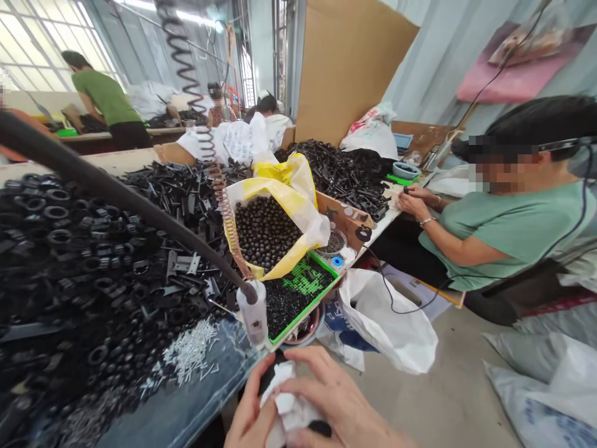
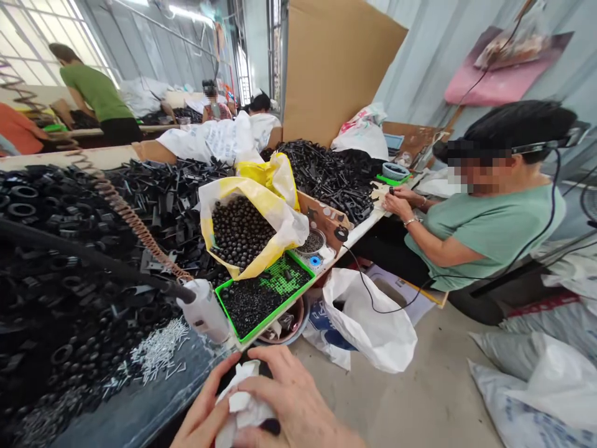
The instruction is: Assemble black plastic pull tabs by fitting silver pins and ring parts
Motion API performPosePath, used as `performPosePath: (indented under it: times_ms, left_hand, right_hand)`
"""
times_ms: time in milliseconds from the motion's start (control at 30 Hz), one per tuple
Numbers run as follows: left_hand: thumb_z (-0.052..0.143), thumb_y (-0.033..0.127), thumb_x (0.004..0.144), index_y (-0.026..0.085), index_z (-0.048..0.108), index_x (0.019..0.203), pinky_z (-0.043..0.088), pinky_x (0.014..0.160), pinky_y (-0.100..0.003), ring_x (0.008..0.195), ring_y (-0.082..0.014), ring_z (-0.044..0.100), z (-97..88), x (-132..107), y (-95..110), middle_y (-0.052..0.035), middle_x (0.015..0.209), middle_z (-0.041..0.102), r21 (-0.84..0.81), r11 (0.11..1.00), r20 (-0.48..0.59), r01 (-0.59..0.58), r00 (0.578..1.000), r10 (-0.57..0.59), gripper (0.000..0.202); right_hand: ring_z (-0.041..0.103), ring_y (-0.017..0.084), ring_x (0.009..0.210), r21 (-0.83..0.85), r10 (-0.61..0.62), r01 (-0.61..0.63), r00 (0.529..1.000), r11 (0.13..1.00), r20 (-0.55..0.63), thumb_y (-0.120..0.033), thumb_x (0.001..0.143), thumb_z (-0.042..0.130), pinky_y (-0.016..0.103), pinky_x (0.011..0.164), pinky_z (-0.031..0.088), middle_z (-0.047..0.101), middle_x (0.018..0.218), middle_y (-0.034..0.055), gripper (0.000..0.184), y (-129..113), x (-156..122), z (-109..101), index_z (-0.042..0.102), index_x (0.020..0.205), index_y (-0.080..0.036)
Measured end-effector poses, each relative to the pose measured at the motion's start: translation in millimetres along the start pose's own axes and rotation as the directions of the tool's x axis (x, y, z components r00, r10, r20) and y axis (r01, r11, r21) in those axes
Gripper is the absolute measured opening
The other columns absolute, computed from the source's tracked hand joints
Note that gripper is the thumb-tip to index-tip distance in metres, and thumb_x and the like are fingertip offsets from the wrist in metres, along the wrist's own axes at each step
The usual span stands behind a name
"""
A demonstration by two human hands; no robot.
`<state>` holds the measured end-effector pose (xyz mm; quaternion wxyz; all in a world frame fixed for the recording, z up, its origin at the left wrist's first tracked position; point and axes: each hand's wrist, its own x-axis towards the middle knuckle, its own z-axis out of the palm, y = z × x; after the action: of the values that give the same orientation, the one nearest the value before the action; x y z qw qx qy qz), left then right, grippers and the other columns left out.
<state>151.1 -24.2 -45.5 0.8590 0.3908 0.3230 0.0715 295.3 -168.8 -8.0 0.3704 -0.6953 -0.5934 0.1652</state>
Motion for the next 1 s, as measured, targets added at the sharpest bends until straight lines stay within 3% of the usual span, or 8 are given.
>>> performPosePath:
  times_ms: [133, 200, 300, 400, 500, 667, 833, 1000]
  left_hand:
    - [0.080, 0.056, 0.081, 0.029, 0.046, 0.150, 0.052, 0.092, -0.037, 0.113, -0.0298, 0.072, 6.5, 19.2, -9.0, -0.0101, 0.125, 0.075, -0.083, 0.971, 0.114, 0.222, 0.970, -0.213, 0.082]
    - [0.077, 0.062, 0.082, 0.030, 0.039, 0.155, 0.052, 0.090, -0.038, 0.110, -0.0297, 0.074, 8.7, 23.3, -9.9, -0.0110, 0.117, 0.078, -0.104, 0.943, 0.229, 0.315, 0.931, -0.285, 0.088]
    - [0.080, 0.061, 0.080, 0.029, 0.044, 0.153, 0.050, 0.098, -0.040, 0.117, -0.0304, 0.072, 17.4, 21.9, -4.7, -0.0127, 0.119, 0.078, -0.160, 0.915, 0.370, 0.369, 0.882, -0.291, 0.087]
    - [0.079, 0.052, 0.085, 0.024, 0.054, 0.145, 0.048, 0.104, -0.038, 0.124, -0.0281, 0.068, 36.0, 15.7, 5.6, -0.0130, 0.126, 0.076, -0.226, 0.931, 0.304, 0.288, 0.928, -0.213, 0.070]
    - [0.080, 0.044, 0.087, 0.019, 0.057, 0.143, 0.051, 0.100, -0.037, 0.116, -0.0271, 0.072, 54.5, 12.6, 13.9, -0.0151, 0.121, 0.077, -0.133, 0.976, 0.165, 0.172, 0.975, -0.149, 0.065]
    - [0.083, 0.049, 0.082, 0.018, 0.066, 0.127, 0.058, 0.086, -0.036, 0.105, -0.0266, 0.072, 64.0, 15.6, 12.8, -0.0147, 0.123, 0.073, -0.005, 0.996, 0.003, 0.087, 0.996, -0.087, 0.057]
    - [0.078, 0.055, 0.085, 0.023, 0.060, 0.141, 0.054, 0.093, -0.037, 0.130, -0.0320, 0.059, 65.4, 15.4, 11.9, -0.0145, 0.136, 0.067, -0.069, 0.987, 0.106, 0.143, 0.985, -0.135, 0.067]
    - [0.058, 0.073, 0.089, 0.031, 0.058, 0.142, 0.053, 0.086, -0.041, 0.154, -0.0357, 0.026, 58.7, 17.4, 18.0, -0.0105, 0.160, 0.046, 0.018, 0.937, 0.229, 0.348, 0.911, -0.343, 0.068]
  right_hand:
    - [0.064, 0.025, 0.113, -0.172, -0.123, 0.094, 0.978, 0.981, -0.166, -0.027, 0.100, 0.060, 0.038, 0.094, 0.057, 0.070, 0.126, 0.0105, 0.027, 16.9, -8.8, -8.9, 0.069, 0.126, -0.027]
    - [0.069, 0.020, 0.098, -0.057, -0.046, 0.030, 0.957, 0.998, -0.287, -0.021, 0.103, 0.053, 0.030, 0.084, 0.059, 0.074, 0.112, 0.0087, 0.022, 28.9, -9.3, -19.7, 0.073, 0.112, -0.025]
    - [0.071, 0.018, 0.083, 0.198, 0.181, -0.114, 0.914, 0.974, -0.362, -0.033, 0.103, 0.057, 0.025, 0.073, 0.059, 0.074, 0.096, 0.0074, 0.026, 43.7, -4.7, -36.4, 0.077, 0.092, -0.020]
    - [0.072, 0.018, 0.082, 0.324, 0.286, -0.170, 0.891, 0.931, -0.352, -0.038, 0.101, 0.061, 0.025, 0.074, 0.059, 0.075, 0.093, 0.0075, 0.028, 50.2, 0.8, -37.5, 0.078, 0.088, -0.019]
    - [0.072, 0.018, 0.087, 0.228, 0.181, -0.094, 0.899, 0.969, -0.400, -0.030, 0.101, 0.061, 0.025, 0.078, 0.059, 0.075, 0.100, 0.0080, 0.021, 49.2, 0.5, -24.0, 0.079, 0.096, -0.021]
    - [0.072, 0.017, 0.095, 0.110, 0.047, -0.005, 0.920, 0.994, -0.389, -0.018, 0.101, 0.057, 0.022, 0.077, 0.060, 0.072, 0.109, 0.0084, 0.021, 38.3, -5.6, -13.3, 0.076, 0.107, -0.024]
    - [0.068, 0.025, 0.111, -0.043, -0.045, 0.032, 0.937, 0.999, -0.345, -0.021, 0.097, 0.063, 0.037, 0.094, 0.061, 0.068, 0.123, 0.0127, 0.033, 28.8, -4.1, -12.4, 0.067, 0.130, -0.024]
    - [0.071, 0.018, 0.099, -0.060, -0.072, 0.054, 0.937, 0.997, -0.343, -0.012, 0.101, 0.051, 0.028, 0.084, 0.062, 0.071, 0.113, 0.0091, 0.030, 40.5, -5.6, -16.2, 0.070, 0.121, -0.025]
